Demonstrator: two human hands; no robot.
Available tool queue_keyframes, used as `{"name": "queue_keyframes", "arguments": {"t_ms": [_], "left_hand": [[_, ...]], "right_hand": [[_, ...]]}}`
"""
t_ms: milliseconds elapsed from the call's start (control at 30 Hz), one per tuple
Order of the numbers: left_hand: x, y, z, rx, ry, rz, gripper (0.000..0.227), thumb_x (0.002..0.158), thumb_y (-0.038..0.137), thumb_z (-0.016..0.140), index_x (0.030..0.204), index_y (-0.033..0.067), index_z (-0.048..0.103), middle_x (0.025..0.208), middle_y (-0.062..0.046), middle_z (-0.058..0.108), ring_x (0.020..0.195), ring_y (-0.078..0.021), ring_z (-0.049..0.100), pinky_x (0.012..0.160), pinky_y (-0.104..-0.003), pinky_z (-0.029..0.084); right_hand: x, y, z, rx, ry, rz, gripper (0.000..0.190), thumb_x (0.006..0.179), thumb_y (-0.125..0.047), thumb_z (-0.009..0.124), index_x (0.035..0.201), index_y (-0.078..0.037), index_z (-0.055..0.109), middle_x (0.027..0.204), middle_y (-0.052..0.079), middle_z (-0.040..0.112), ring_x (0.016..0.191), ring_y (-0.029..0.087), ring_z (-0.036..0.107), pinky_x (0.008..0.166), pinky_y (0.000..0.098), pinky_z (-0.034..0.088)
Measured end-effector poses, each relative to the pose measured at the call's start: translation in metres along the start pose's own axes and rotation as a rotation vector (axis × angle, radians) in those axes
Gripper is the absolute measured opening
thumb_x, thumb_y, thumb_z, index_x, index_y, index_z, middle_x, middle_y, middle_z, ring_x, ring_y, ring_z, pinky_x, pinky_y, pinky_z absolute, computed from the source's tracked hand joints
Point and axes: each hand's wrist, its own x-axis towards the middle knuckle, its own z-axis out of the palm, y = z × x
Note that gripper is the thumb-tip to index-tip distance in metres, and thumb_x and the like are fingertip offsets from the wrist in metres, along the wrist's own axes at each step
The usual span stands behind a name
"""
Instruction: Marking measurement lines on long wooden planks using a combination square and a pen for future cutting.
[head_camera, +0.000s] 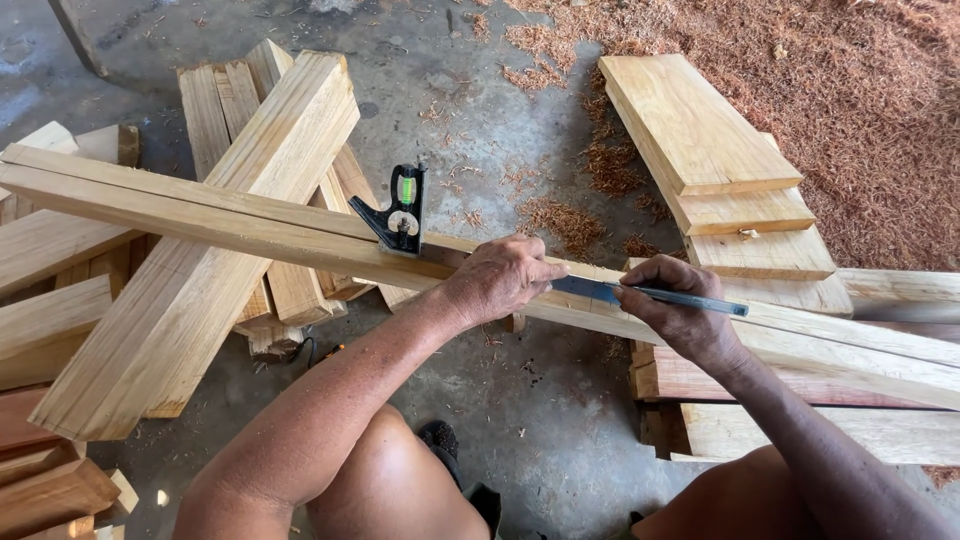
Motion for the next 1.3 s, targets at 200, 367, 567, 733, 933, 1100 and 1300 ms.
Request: {"name": "queue_keyframes", "arguments": {"t_ms": [200,367,567,733,933,1100,1300], "left_hand": [[0.000,0.001,-0.001,-0.005,0.009,0.001,0.024,0.088,0.015,0.077,0.112,0.0176,0.079,0.084,-0.006,0.063,0.087,-0.0229,0.066,0.077,-0.039,0.058],[0.000,0.001,0.000,-0.001,0.003,0.001,0.024,0.089,0.015,0.076,0.113,0.0178,0.079,0.084,-0.006,0.063,0.086,-0.0231,0.066,0.076,-0.039,0.059],[0.001,0.002,-0.002,-0.007,-0.002,-0.010,0.023,0.091,0.015,0.076,0.113,0.0175,0.079,0.084,-0.006,0.063,0.086,-0.0230,0.066,0.076,-0.039,0.059],[0.000,0.002,-0.003,-0.010,-0.011,-0.006,0.025,0.089,0.017,0.076,0.114,0.0170,0.079,0.084,-0.007,0.062,0.086,-0.0235,0.067,0.076,-0.039,0.059],[0.001,0.001,-0.001,0.003,-0.011,0.003,0.025,0.090,0.018,0.077,0.115,0.0181,0.078,0.084,-0.007,0.062,0.085,-0.0238,0.067,0.076,-0.039,0.059],[0.001,0.002,-0.002,0.005,-0.019,-0.009,0.024,0.091,0.017,0.076,0.115,0.0183,0.078,0.084,-0.007,0.062,0.083,-0.0231,0.067,0.074,-0.039,0.058],[0.001,0.003,-0.003,0.006,-0.018,-0.009,0.024,0.091,0.017,0.075,0.115,0.0180,0.078,0.082,-0.006,0.061,0.083,-0.0226,0.066,0.073,-0.039,0.058]], "right_hand": [[0.000,-0.001,0.002,0.034,-0.027,0.033,0.019,0.087,-0.021,0.081,0.095,-0.007,0.071,0.085,0.003,0.075,0.079,0.009,0.074,0.068,0.0259,0.062],[-0.002,-0.002,0.002,0.055,-0.054,0.054,0.018,0.086,-0.020,0.081,0.094,-0.007,0.072,0.087,0.003,0.074,0.080,0.009,0.072,0.070,0.0259,0.061],[-0.002,0.001,0.006,0.035,-0.085,0.088,0.018,0.084,-0.018,0.083,0.094,-0.005,0.075,0.082,0.004,0.075,0.075,0.008,0.070,0.066,0.0261,0.059],[-0.004,0.004,0.010,0.056,-0.112,0.084,0.018,0.085,-0.018,0.081,0.096,-0.005,0.077,0.080,0.004,0.077,0.073,0.007,0.071,0.064,0.0249,0.060],[-0.004,-0.004,0.010,-0.022,-0.104,0.056,0.019,0.085,-0.020,0.081,0.097,-0.006,0.078,0.079,0.004,0.077,0.070,0.008,0.071,0.061,0.0257,0.059],[-0.004,-0.007,0.010,-0.055,-0.091,0.013,0.020,0.086,-0.022,0.081,0.097,-0.006,0.078,0.080,0.004,0.077,0.069,0.008,0.072,0.060,0.0261,0.060],[-0.004,-0.007,0.011,-0.049,-0.092,0.039,0.020,0.086,-0.022,0.080,0.098,-0.006,0.078,0.079,0.004,0.078,0.069,0.008,0.072,0.060,0.0264,0.060]]}}
